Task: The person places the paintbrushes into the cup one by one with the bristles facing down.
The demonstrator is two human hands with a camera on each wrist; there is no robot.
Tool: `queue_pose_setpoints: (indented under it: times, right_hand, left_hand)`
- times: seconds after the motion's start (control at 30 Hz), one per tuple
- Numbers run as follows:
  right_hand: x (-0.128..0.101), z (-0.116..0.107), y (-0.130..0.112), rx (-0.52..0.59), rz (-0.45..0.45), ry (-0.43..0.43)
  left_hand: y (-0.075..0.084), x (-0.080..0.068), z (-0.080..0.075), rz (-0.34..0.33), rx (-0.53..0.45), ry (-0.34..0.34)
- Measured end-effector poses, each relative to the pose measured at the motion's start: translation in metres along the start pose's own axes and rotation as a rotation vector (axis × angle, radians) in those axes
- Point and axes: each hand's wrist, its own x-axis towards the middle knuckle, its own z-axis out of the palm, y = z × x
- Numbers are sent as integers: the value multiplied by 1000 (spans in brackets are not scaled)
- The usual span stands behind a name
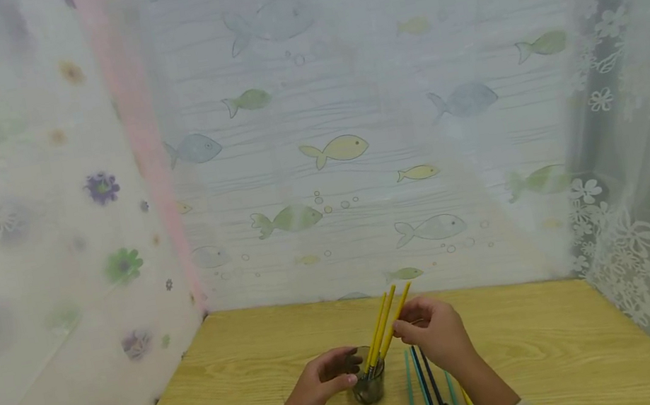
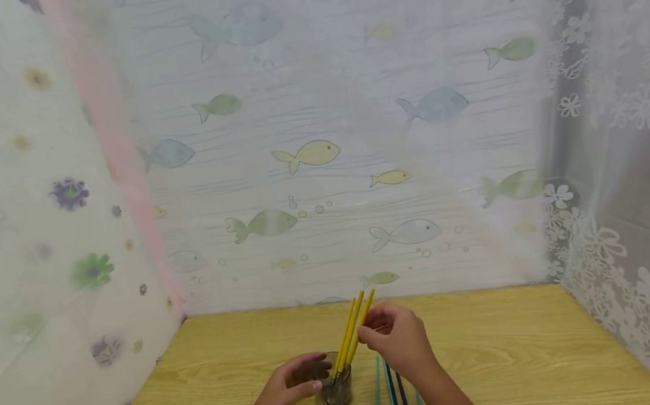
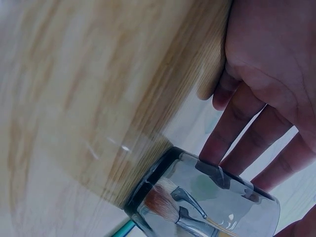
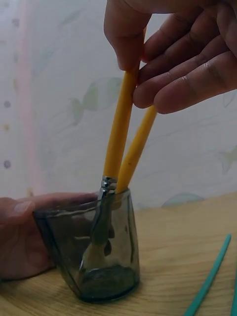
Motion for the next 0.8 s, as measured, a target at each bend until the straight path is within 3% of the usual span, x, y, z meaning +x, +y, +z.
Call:
queue_pose_setpoints:
  times: [0.43, 0.8]
  right_hand:
    - [-2, 11, 6, -54, 0, -44]
    - [-2, 14, 12, -24, 24, -57]
  left_hand:
    - [0, 0, -1, -4, -1, -5]
    - [-1, -1, -2, 3, 14, -5]
